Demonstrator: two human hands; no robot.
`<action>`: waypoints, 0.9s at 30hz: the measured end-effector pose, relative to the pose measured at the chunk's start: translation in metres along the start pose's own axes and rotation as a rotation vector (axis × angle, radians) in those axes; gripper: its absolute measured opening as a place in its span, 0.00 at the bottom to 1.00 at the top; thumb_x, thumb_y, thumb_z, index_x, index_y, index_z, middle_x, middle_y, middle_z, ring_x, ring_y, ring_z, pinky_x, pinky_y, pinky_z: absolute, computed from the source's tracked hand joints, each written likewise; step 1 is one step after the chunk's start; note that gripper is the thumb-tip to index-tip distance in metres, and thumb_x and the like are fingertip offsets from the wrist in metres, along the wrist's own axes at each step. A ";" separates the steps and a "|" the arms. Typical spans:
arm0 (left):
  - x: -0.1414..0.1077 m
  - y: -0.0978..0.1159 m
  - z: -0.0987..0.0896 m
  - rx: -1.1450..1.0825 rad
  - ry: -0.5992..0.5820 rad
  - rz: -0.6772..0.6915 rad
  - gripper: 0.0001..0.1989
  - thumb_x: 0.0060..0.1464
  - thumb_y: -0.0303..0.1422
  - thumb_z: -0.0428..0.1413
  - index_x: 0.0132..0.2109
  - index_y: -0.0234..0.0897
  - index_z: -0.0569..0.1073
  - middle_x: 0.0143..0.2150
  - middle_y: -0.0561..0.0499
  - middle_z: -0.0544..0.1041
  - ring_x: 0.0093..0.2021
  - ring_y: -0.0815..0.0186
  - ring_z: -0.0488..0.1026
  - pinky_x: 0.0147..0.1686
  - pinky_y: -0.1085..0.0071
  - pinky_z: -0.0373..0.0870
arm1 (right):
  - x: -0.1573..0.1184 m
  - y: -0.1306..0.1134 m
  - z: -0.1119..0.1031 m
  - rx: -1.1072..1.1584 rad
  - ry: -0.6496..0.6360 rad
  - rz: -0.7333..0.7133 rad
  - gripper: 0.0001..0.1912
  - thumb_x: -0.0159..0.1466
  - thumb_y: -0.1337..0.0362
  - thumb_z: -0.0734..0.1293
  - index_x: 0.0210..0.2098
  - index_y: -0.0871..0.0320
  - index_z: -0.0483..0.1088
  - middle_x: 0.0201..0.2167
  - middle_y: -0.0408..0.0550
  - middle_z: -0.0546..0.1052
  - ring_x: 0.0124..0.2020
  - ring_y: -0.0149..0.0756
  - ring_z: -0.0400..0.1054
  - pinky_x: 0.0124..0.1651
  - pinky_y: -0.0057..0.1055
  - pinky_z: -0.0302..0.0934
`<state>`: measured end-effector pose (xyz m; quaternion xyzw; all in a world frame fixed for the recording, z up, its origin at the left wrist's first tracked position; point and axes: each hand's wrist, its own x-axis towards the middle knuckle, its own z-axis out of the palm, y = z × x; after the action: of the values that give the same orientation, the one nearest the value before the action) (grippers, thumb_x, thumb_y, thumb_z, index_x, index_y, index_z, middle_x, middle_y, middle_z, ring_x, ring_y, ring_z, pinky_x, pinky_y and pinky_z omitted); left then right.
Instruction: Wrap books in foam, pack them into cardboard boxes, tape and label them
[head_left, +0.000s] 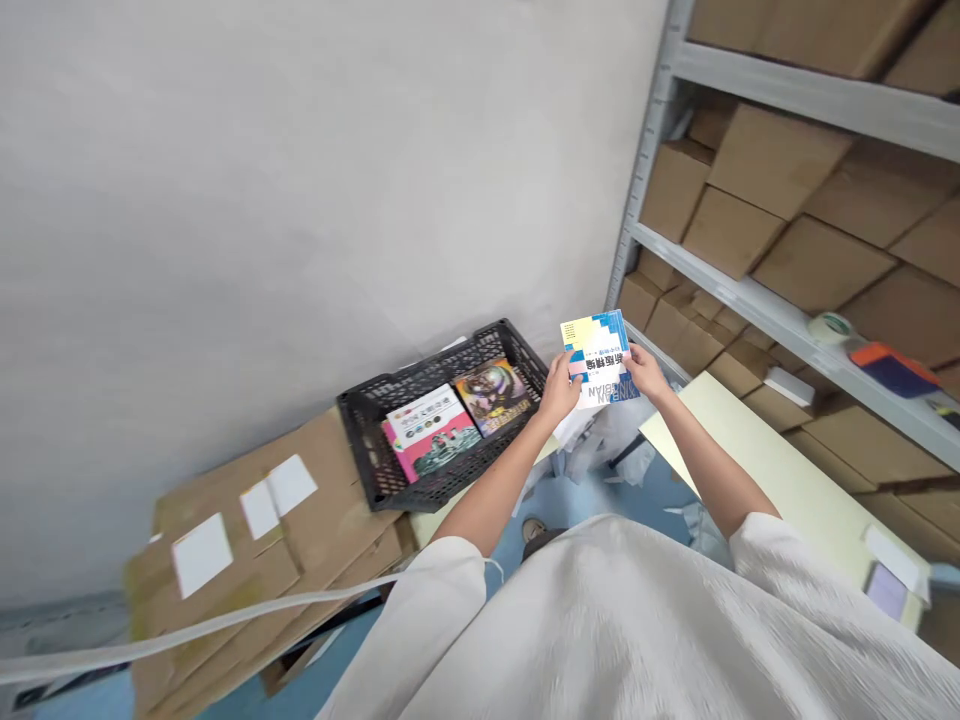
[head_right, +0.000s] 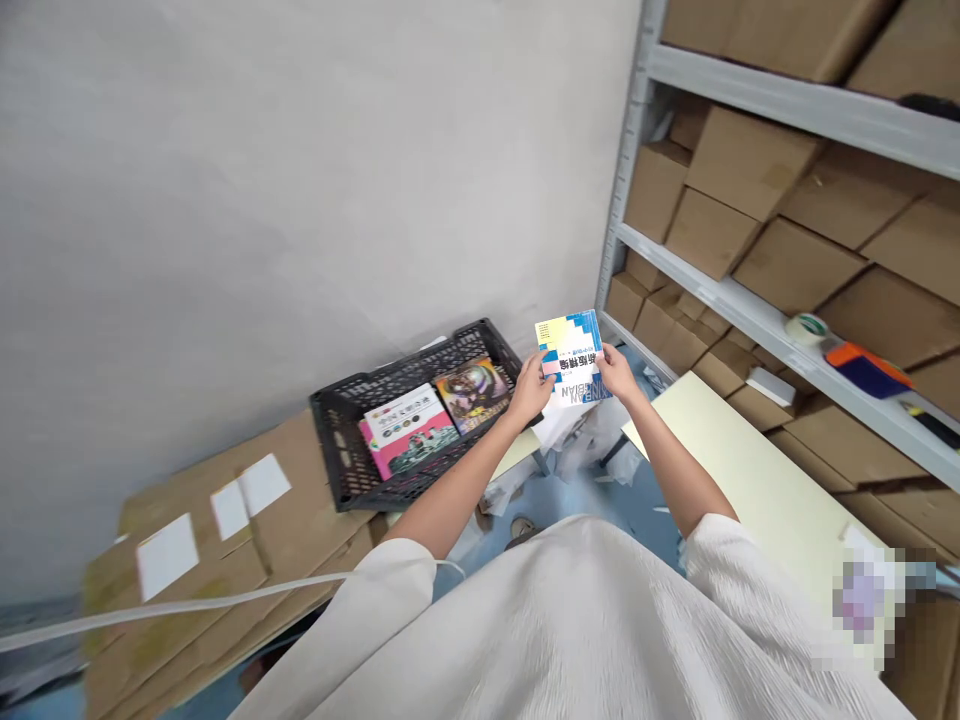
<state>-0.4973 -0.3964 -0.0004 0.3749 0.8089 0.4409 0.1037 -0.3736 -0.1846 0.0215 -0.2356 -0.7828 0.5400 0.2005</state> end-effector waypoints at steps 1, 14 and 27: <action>0.000 0.009 0.025 -0.005 -0.044 -0.012 0.36 0.67 0.26 0.54 0.79 0.42 0.60 0.76 0.39 0.66 0.70 0.52 0.72 0.71 0.54 0.70 | -0.014 0.017 -0.021 -0.010 0.023 0.047 0.23 0.71 0.52 0.67 0.60 0.56 0.75 0.47 0.52 0.86 0.49 0.48 0.79 0.55 0.45 0.75; -0.057 0.078 0.287 -0.010 -0.684 -0.157 0.27 0.61 0.29 0.60 0.67 0.41 0.74 0.59 0.43 0.83 0.52 0.58 0.84 0.58 0.55 0.82 | -0.213 0.201 -0.193 -0.249 0.244 0.614 0.18 0.66 0.65 0.68 0.54 0.56 0.79 0.42 0.51 0.86 0.41 0.42 0.81 0.48 0.37 0.76; -0.031 0.069 0.387 0.243 -1.010 0.006 0.26 0.65 0.31 0.59 0.68 0.34 0.75 0.67 0.34 0.79 0.66 0.48 0.78 0.66 0.53 0.73 | -0.239 0.263 -0.223 -0.326 0.416 0.827 0.23 0.73 0.65 0.63 0.65 0.59 0.74 0.66 0.59 0.78 0.63 0.46 0.77 0.64 0.41 0.72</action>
<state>-0.2472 -0.1493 -0.1787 0.5527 0.7021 0.1083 0.4357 -0.0135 -0.0768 -0.1650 -0.6578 -0.6413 0.3864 0.0819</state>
